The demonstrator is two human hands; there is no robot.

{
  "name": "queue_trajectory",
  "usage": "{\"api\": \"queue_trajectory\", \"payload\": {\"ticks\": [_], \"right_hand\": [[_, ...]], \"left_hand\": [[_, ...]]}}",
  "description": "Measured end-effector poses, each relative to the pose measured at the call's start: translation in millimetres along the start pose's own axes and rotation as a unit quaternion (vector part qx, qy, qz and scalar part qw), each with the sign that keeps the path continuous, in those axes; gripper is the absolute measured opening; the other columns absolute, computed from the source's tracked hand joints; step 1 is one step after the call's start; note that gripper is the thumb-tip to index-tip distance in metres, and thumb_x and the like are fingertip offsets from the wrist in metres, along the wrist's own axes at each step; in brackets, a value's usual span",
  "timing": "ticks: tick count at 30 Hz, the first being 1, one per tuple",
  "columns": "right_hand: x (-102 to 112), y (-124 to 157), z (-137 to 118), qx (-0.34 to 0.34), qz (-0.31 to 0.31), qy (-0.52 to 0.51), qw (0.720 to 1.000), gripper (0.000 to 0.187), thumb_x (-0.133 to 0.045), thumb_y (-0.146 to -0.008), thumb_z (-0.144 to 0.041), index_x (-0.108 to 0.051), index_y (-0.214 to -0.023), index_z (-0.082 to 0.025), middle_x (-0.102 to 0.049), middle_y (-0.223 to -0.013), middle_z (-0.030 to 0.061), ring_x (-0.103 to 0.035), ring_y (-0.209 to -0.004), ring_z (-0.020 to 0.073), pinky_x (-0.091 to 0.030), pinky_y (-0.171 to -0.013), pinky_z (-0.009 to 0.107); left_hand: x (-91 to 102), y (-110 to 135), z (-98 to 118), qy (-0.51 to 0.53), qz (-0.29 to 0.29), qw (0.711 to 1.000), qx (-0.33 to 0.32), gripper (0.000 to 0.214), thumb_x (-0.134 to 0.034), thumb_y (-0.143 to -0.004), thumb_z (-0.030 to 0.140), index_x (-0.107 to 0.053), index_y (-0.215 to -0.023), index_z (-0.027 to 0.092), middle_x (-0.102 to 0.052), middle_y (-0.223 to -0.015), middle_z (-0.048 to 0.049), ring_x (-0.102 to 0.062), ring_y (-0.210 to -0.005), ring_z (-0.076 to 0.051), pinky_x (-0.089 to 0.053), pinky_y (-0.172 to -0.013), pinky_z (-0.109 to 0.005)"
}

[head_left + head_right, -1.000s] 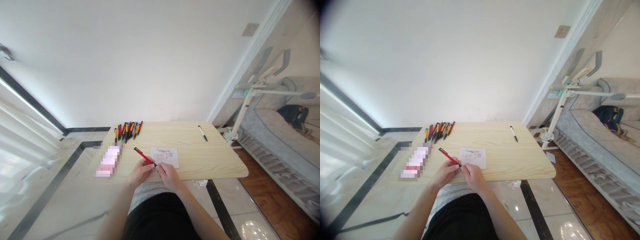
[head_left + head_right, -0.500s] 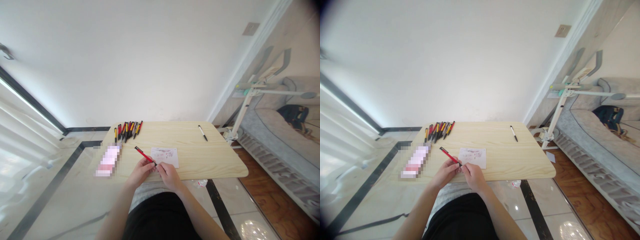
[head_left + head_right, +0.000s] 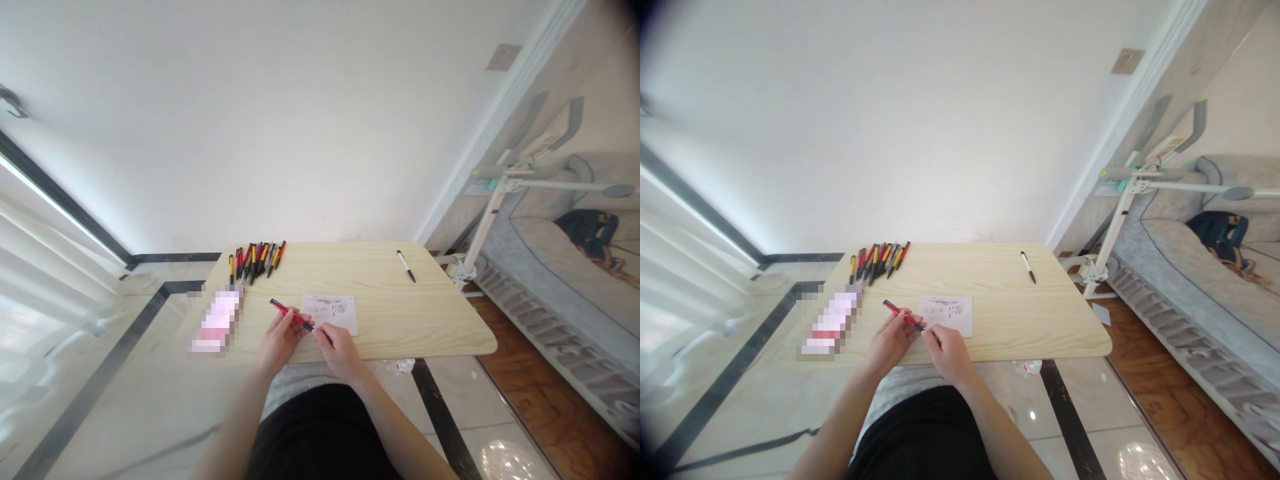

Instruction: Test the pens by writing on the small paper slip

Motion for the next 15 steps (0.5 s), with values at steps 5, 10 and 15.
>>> {"api": "queue_trajectory", "payload": {"ticks": [5,10,15], "right_hand": [[0.8,0.3,1.8,-0.003,0.008,-0.001,1.000,0.031,-0.039,-0.087,-0.032,-0.050,-0.063,-0.017,-0.051,-0.056,-0.0018,-0.046,-0.054,0.0100,-0.029,-0.052,0.021],[1.4,0.5,2.1,-0.004,0.015,-0.007,1.000,0.030,-0.039,-0.087,-0.032,-0.052,-0.064,-0.017,-0.052,-0.057,-0.0013,-0.047,-0.054,0.0103,-0.030,-0.052,0.021],[2.0,0.5,1.4,-0.004,0.015,-0.014,1.000,0.029,-0.040,-0.087,-0.031,-0.055,-0.066,-0.017,-0.055,-0.059,-0.0003,-0.048,-0.056,0.0111,-0.032,-0.053,0.022]], "left_hand": [[-1.3,0.4,1.6,-0.003,0.003,1.000,-0.002,0.013,-0.055,-0.079,0.028,-0.052,-0.084,0.016,-0.065,-0.080,-0.0060,-0.062,-0.080,-0.019,-0.045,-0.077,-0.033],[0.6,0.9,1.8,-0.008,0.018,1.000,-0.002,0.015,-0.058,-0.077,0.029,-0.051,-0.083,0.016,-0.065,-0.081,-0.0057,-0.063,-0.080,-0.019,-0.046,-0.075,-0.032],[0.7,1.5,2.2,-0.014,0.021,1.000,-0.011,0.016,-0.058,-0.077,0.029,-0.050,-0.083,0.017,-0.065,-0.080,-0.0050,-0.063,-0.080,-0.018,-0.046,-0.076,-0.033]]}}
Point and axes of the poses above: each hand's wrist, its own y-axis away from the middle knuckle, its own x-axis out of the back of the hand, z = x × y, the point moved 6 cm from there along -y, towards the middle knuckle
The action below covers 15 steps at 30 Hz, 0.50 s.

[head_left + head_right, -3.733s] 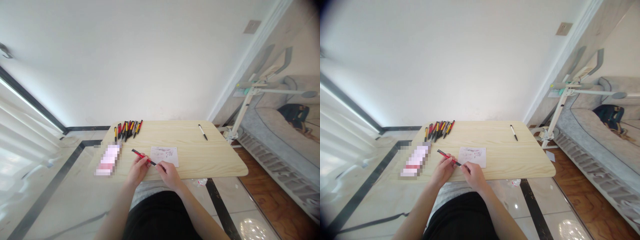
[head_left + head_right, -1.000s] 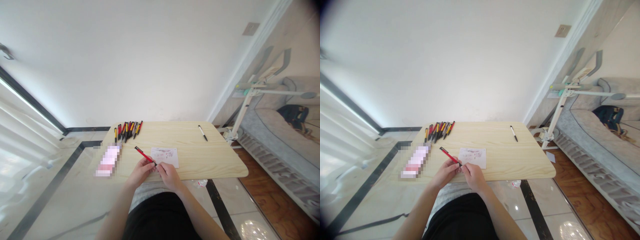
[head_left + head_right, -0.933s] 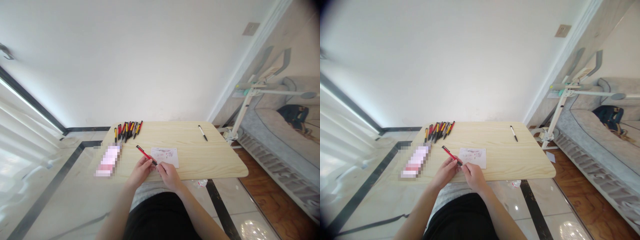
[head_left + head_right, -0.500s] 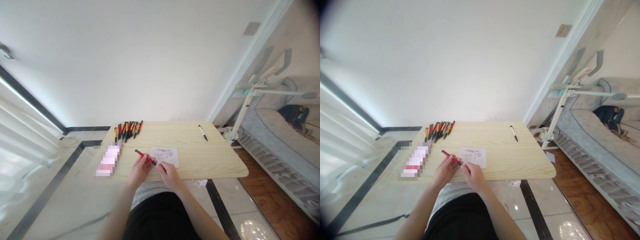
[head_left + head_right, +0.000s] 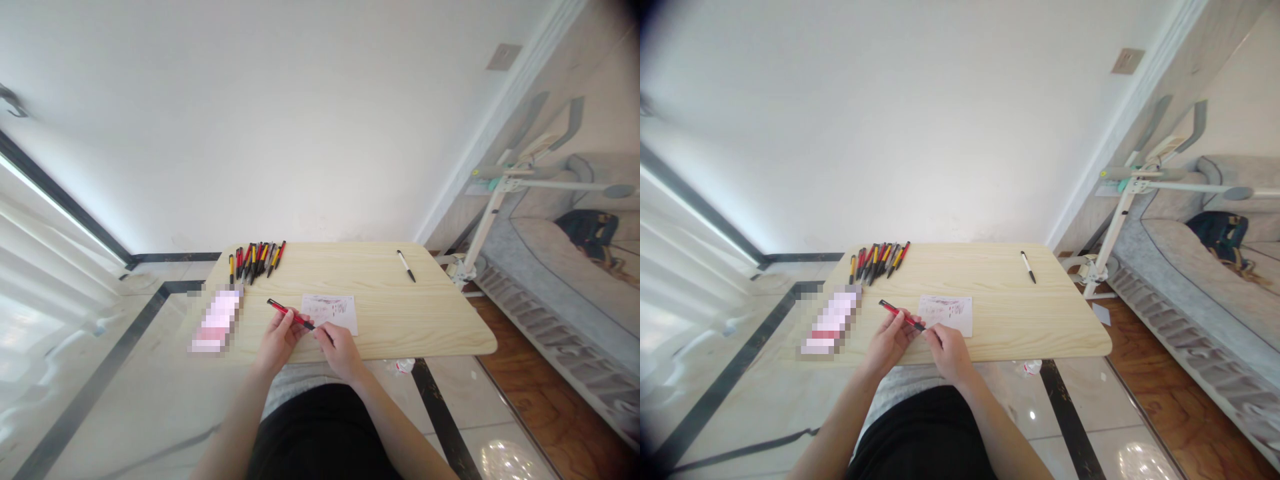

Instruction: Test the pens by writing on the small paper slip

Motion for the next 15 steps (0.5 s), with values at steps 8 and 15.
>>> {"api": "queue_trajectory", "payload": {"ticks": [8,15], "right_hand": [[0.5,0.0,2.4,-0.006,0.006,-0.008,1.000,0.031,-0.039,-0.087,-0.032,-0.054,-0.064,-0.018,-0.051,-0.054,-0.0019,-0.046,-0.052,0.0110,-0.033,-0.052,0.022],[0.6,0.5,3.8,-0.004,0.008,-0.011,1.000,0.028,-0.040,-0.087,-0.031,-0.055,-0.067,-0.018,-0.050,-0.054,-0.0024,-0.046,-0.052,0.0108,-0.033,-0.053,0.022]], "left_hand": [[4.9,-0.8,-1.4,-0.018,0.019,1.000,0.002,0.021,-0.062,-0.074,0.030,-0.051,-0.084,0.016,-0.067,-0.082,-0.0068,-0.064,-0.081,-0.020,-0.048,-0.070,-0.030],[8.2,-1.2,-2.7,-0.027,0.036,0.999,-0.014,0.022,-0.062,-0.074,0.030,-0.052,-0.086,0.015,-0.068,-0.080,-0.0077,-0.065,-0.078,-0.019,-0.049,-0.068,-0.029]]}}
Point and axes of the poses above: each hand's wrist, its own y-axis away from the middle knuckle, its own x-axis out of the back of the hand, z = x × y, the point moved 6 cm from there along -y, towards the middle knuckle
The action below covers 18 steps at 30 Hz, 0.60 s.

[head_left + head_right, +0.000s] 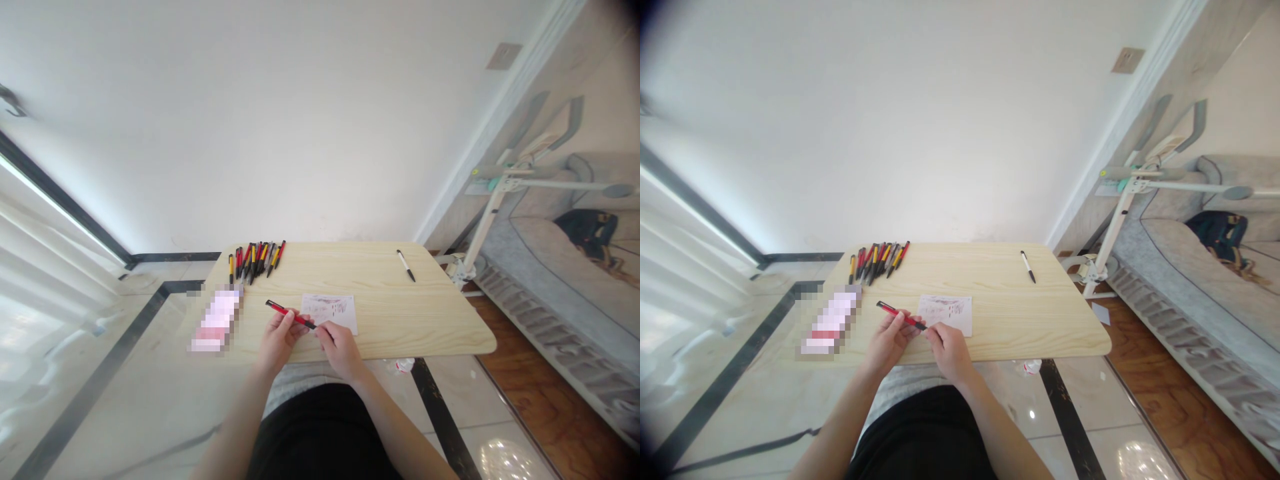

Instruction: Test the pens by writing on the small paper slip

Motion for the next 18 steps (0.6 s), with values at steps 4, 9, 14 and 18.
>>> {"api": "queue_trajectory", "payload": {"ticks": [4,9,14,18], "right_hand": [[0.8,0.1,0.5,-0.001,0.004,0.000,1.000,0.025,-0.042,-0.086,-0.032,-0.058,-0.072,-0.018,-0.053,-0.056,-0.0016,-0.048,-0.054,0.0115,-0.034,-0.053,0.022],[1.1,-0.2,0.6,0.004,0.012,0.001,1.000,0.023,-0.044,-0.085,-0.032,-0.060,-0.075,-0.018,-0.057,-0.061,0.0003,-0.049,-0.055,0.0122,-0.035,-0.053,0.023],[2.6,-0.3,3.1,-0.004,0.030,-0.006,1.000,0.021,-0.048,-0.083,-0.033,-0.060,-0.075,-0.018,-0.056,-0.060,-0.0003,-0.047,-0.054,0.0119,-0.035,-0.051,0.023],[4.1,-0.4,5.3,-0.011,0.047,-0.017,0.999,0.019,-0.049,-0.081,-0.033,-0.060,-0.076,-0.018,-0.056,-0.060,-0.0003,-0.048,-0.054,0.0120,-0.036,-0.051,0.023]], "left_hand": [[-0.6,-0.4,0.3,0.002,0.005,1.000,-0.007,0.023,-0.063,-0.072,0.030,-0.052,-0.084,0.015,-0.069,-0.079,-0.0074,-0.065,-0.082,-0.021,-0.048,-0.071,-0.031],[-0.3,-0.6,0.7,-0.010,0.017,1.000,-0.010,0.025,-0.065,-0.071,0.032,-0.053,-0.084,0.014,-0.068,-0.079,-0.0070,-0.065,-0.078,-0.020,-0.049,-0.068,-0.029],[-0.2,-0.3,0.5,-0.018,0.026,0.999,-0.014,0.026,-0.066,-0.070,0.031,-0.053,-0.084,0.014,-0.069,-0.078,-0.0074,-0.065,-0.077,-0.020,-0.049,-0.066,-0.029],[-0.7,0.0,0.4,-0.023,0.033,0.999,-0.016,0.026,-0.066,-0.069,0.031,-0.053,-0.084,0.014,-0.069,-0.078,-0.0075,-0.066,-0.076,-0.020,-0.050,-0.066,-0.029]]}}
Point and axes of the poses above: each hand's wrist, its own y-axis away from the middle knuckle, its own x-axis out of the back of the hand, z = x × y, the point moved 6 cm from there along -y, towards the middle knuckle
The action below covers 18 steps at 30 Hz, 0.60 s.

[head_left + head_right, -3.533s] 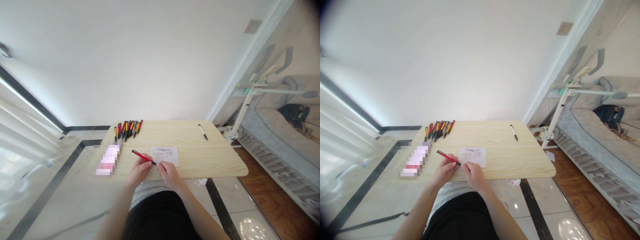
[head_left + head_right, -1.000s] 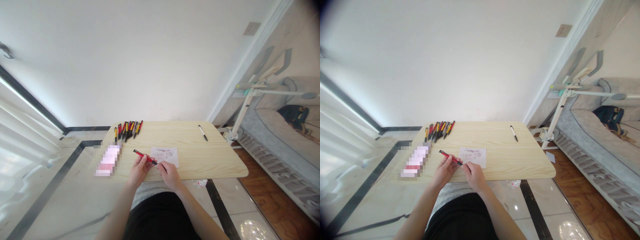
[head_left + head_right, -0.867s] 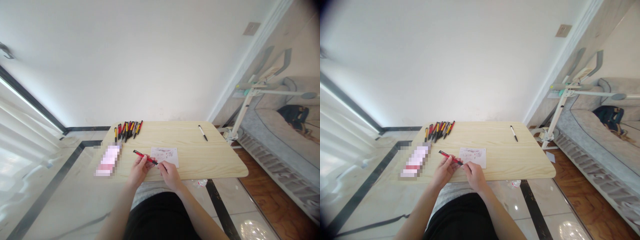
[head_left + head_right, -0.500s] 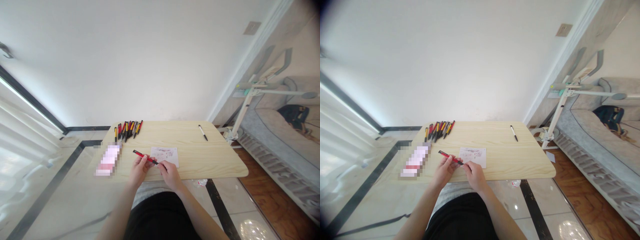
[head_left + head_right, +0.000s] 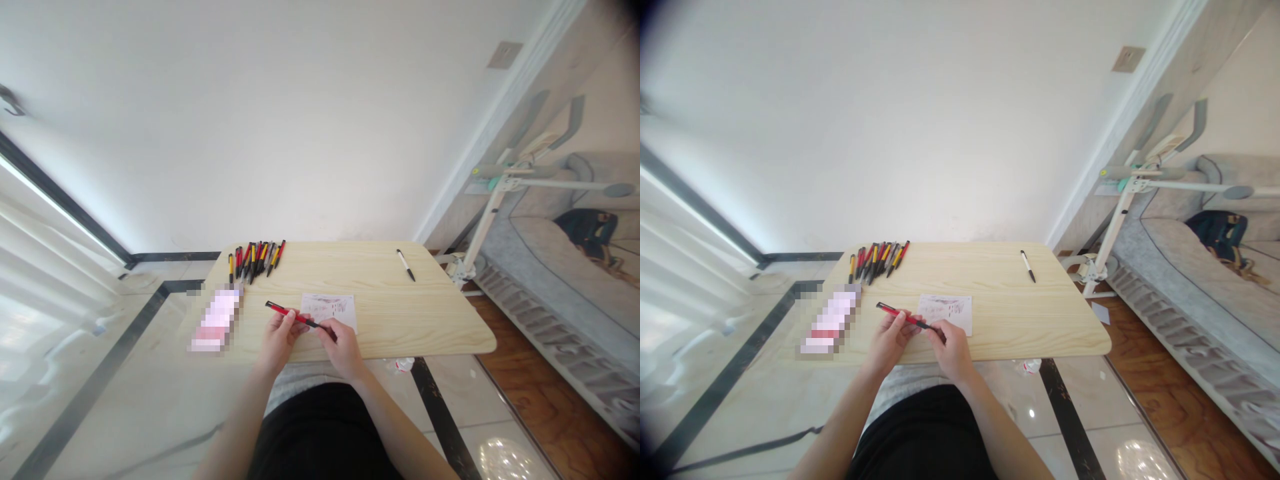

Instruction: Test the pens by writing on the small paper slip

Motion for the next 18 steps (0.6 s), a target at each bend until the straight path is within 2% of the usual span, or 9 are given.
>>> {"api": "queue_trajectory", "payload": {"ticks": [8,12,18], "right_hand": [[2.0,0.3,5.4,-0.014,0.028,-0.017,0.999,0.018,-0.051,-0.079,-0.033,-0.061,-0.080,-0.018,-0.057,-0.061,0.0001,-0.049,-0.054,0.0119,-0.038,-0.052,0.023],[1.6,-0.9,9.9,-0.041,0.030,-0.028,0.998,0.022,-0.052,-0.078,-0.037,-0.060,-0.085,-0.017,-0.054,-0.058,-0.0011,-0.047,-0.052,0.0113,-0.037,-0.048,0.021],[-0.8,-2.2,5.3,-0.049,-0.004,-0.042,0.998,0.037,-0.034,-0.088,-0.041,-0.056,-0.071,-0.017,-0.049,-0.052,-0.0019,-0.046,-0.048,0.0101,-0.035,-0.048,0.021]], "left_hand": [[0.1,-1.0,-1.3,-0.004,-0.002,1.000,-0.007,0.023,-0.066,-0.070,0.030,-0.056,-0.083,0.014,-0.069,-0.079,-0.0078,-0.065,-0.072,-0.017,-0.048,-0.068,-0.029],[1.8,-3.1,-1.2,0.005,-0.006,1.000,-0.011,0.023,-0.067,-0.069,0.029,-0.058,-0.083,0.014,-0.069,-0.079,-0.0069,-0.063,-0.064,-0.013,-0.047,-0.063,-0.026],[1.1,-2.3,0.2,0.026,-0.021,0.999,0.004,0.022,-0.066,-0.070,0.028,-0.058,-0.086,0.015,-0.069,-0.082,-0.0074,-0.063,-0.067,-0.014,-0.047,-0.067,-0.027]]}}
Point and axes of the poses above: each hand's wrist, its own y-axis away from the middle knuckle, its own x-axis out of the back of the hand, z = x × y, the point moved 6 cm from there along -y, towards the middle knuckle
